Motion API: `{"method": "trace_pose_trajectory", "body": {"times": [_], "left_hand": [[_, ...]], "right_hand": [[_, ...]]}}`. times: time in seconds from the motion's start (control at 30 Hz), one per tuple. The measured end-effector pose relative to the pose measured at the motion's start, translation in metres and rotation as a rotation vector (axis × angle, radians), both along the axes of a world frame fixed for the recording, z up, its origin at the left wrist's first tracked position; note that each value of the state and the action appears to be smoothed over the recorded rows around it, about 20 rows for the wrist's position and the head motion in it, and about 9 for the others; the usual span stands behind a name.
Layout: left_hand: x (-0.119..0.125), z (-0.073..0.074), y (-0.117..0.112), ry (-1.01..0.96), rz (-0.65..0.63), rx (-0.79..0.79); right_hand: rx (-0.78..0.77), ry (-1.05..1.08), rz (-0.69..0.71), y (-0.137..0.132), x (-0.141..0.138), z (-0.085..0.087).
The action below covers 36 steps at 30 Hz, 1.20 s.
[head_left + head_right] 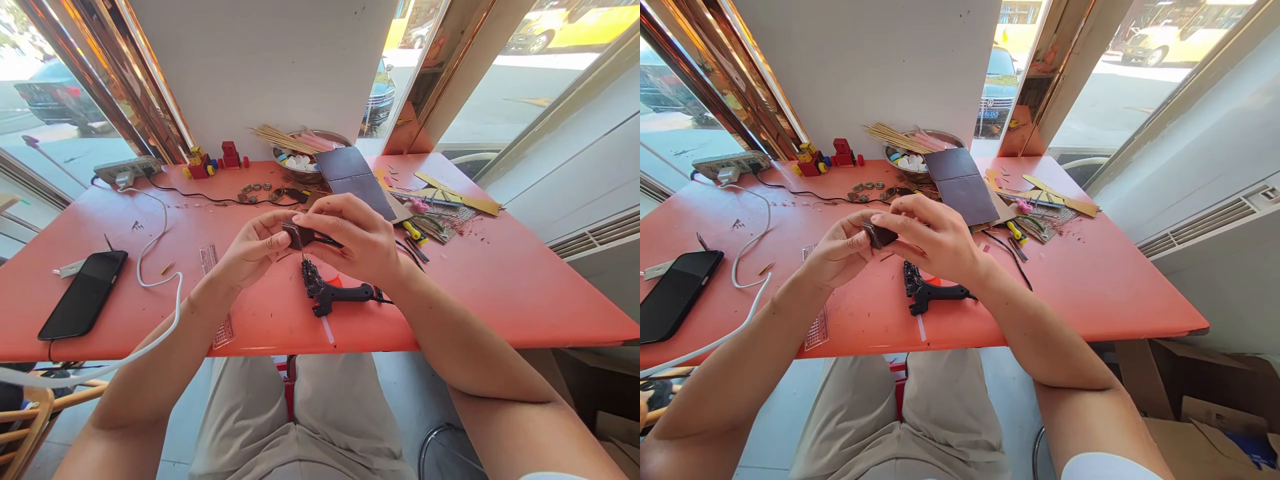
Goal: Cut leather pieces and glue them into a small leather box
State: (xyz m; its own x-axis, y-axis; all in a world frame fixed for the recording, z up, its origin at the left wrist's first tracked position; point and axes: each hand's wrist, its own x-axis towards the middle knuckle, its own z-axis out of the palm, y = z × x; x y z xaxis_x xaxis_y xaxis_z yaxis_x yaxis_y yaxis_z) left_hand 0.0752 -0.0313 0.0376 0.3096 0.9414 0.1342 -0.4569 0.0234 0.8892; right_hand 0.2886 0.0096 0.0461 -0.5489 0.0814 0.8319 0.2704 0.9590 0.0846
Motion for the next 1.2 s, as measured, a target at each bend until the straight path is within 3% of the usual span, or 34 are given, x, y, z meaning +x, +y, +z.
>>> {"method": "trace_pose_trajectory", "body": {"times": [0.27,0.7,0.87,1.2], "left_hand": [[0.005,0.004,-0.003,-0.002,0.049,0.043],[0.008,-0.002,-0.001,-0.067,0.041,-0.149],[0.007,-0.004,0.0,-0.066,0.013,-0.146],[0.006,-0.008,0.002,-0.064,0.011,-0.198]], "right_hand": [[-0.058,-0.028,-0.001,0.002,0.001,-0.001],[-0.184,-0.035,-0.051,-0.001,-0.002,-0.001],[-0.2,-0.003,-0.053,-0.002,-0.005,-0.002],[-0.456,0.01,-0.071,-0.006,-0.006,0.005]]}}
